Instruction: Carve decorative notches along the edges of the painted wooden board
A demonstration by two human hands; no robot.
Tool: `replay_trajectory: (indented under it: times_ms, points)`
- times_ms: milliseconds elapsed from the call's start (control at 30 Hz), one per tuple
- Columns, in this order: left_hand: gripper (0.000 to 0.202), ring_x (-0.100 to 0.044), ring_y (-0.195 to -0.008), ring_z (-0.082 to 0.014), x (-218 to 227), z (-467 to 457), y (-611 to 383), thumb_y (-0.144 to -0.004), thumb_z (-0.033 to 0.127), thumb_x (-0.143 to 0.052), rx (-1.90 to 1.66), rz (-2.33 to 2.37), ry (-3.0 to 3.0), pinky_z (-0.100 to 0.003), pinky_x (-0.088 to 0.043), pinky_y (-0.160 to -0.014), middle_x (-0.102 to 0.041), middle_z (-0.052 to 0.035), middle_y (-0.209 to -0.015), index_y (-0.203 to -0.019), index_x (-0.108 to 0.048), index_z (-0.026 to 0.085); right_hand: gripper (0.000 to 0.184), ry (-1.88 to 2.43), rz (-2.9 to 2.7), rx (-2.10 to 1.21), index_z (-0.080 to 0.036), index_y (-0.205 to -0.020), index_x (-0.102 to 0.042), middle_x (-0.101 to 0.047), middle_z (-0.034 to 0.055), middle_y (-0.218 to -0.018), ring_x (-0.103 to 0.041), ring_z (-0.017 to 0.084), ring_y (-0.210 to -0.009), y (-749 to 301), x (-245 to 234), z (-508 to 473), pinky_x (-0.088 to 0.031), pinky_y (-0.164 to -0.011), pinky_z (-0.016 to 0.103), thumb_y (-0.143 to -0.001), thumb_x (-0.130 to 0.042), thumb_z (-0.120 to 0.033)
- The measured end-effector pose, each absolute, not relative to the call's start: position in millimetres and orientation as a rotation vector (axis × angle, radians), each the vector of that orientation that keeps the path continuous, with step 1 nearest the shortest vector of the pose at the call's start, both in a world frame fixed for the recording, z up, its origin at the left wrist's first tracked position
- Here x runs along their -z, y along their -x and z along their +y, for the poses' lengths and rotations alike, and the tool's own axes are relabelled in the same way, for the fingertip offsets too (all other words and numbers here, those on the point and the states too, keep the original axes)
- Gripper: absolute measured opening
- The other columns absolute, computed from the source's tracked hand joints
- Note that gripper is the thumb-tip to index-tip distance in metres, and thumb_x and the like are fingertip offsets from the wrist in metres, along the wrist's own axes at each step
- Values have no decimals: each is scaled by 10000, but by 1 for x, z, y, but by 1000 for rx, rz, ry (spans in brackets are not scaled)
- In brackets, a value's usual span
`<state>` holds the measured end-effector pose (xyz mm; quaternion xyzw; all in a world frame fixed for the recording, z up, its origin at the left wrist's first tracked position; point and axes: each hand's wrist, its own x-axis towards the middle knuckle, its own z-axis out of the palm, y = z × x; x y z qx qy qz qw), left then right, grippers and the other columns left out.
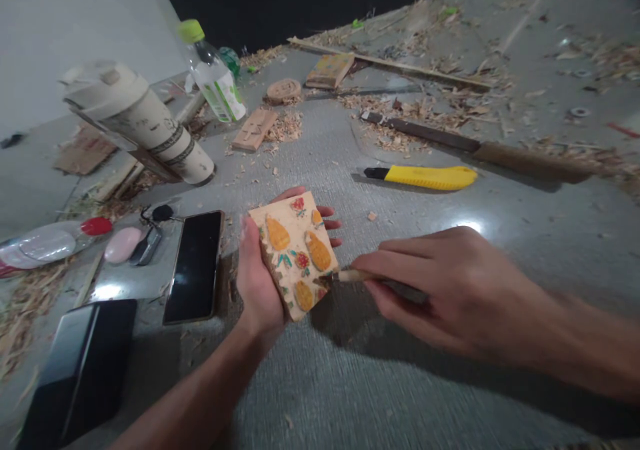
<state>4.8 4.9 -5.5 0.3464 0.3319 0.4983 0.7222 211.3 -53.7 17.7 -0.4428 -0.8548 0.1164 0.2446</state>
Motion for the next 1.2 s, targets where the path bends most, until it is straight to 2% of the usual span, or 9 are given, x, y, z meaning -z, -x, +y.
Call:
replay_trajectory:
  times_ms: [133, 300, 400, 500, 667, 933, 1100, 1200]
  points:
    - [696, -803, -1136, -385, 7, 6, -5, -1098, 699, -417, -1101, 698, -747, -531, -673, -946, -812, -203, -1251, -1564, -596, 214, 277, 1251, -2340, -265, -191, -1134, -772, -709, -16, -827, -595, 120, -621, -211, -14, -53, -319, -578, 326, -1108, -498, -218]
    - [698, -797, -1148, -395, 9, 6, -3, -1065, 709, -511, -1093, 691, -773, -531, -679, -927, -813, -182, -1243, -1554, -603, 219, 244, 1257, -2452, -351, -205, -974, -755, -674, -23, -732, -550, 121, -541, -216, -16, -50, -244, -559, 349, -1052, -524, -215]
    - [739, -803, -1122, -382, 9, 6, -4, -1048, 728, -536, -1102, 710, -791, -513, -681, -912, -810, -192, -1243, -1555, -593, 193, 237, 1234, -2425, -358, -203, -1043, -756, -696, -14, -771, -577, 121, -580, -216, -16, -48, -254, -571, 339, -1062, -520, -217]
    - [775, -807, -1101, -368, 8, 6, -4, -1054, 743, -499, -1113, 721, -808, -500, -680, -909, -807, -199, -1241, -1560, -579, 160, 237, 1246, -2368, -282, -205, -1148, -732, -731, -4, -846, -588, 124, -620, -214, -14, -48, -259, -580, 336, -1116, -499, -236]
    - [725, -801, -1115, -361, 7, 7, -2, -1095, 703, -423, -1104, 766, -795, -499, -676, -922, -816, -187, -1208, -1545, -604, 164, 267, 1243, -2449, -325, -195, -985, -745, -667, -16, -751, -519, 124, -560, -214, -14, -48, -232, -569, 345, -1091, -502, -224]
    - [737, -821, -960, -316, 4, 9, 2, -1101, 718, -386, -1071, 807, -744, -440, -685, -826, -823, -188, -1179, -1503, -642, 156, 282, 1214, -2440, -327, -198, -1120, -766, -699, -2, -821, -601, 129, -629, -216, -16, -48, -243, -582, 346, -1121, -489, -251]
    - [765, -828, -966, -327, 0, 14, 4, -1119, 710, -315, -1073, 772, -691, -476, -679, -862, -838, -179, -1148, -1582, -582, 163, 291, 1365, -2441, -234, -225, -1086, -804, -743, 3, -821, -615, 151, -616, -222, -15, -42, -233, -592, 351, -1091, -514, -249]
    - [767, -832, -974, -306, -2, 16, 5, -1138, 682, -251, -1062, 754, -633, -458, -677, -887, -845, -176, -1136, -1575, -586, 149, 268, 1413, -2388, -187, -219, -1034, -809, -757, 8, -821, -632, 152, -622, -225, -16, -41, -247, -597, 339, -1050, -542, -233]
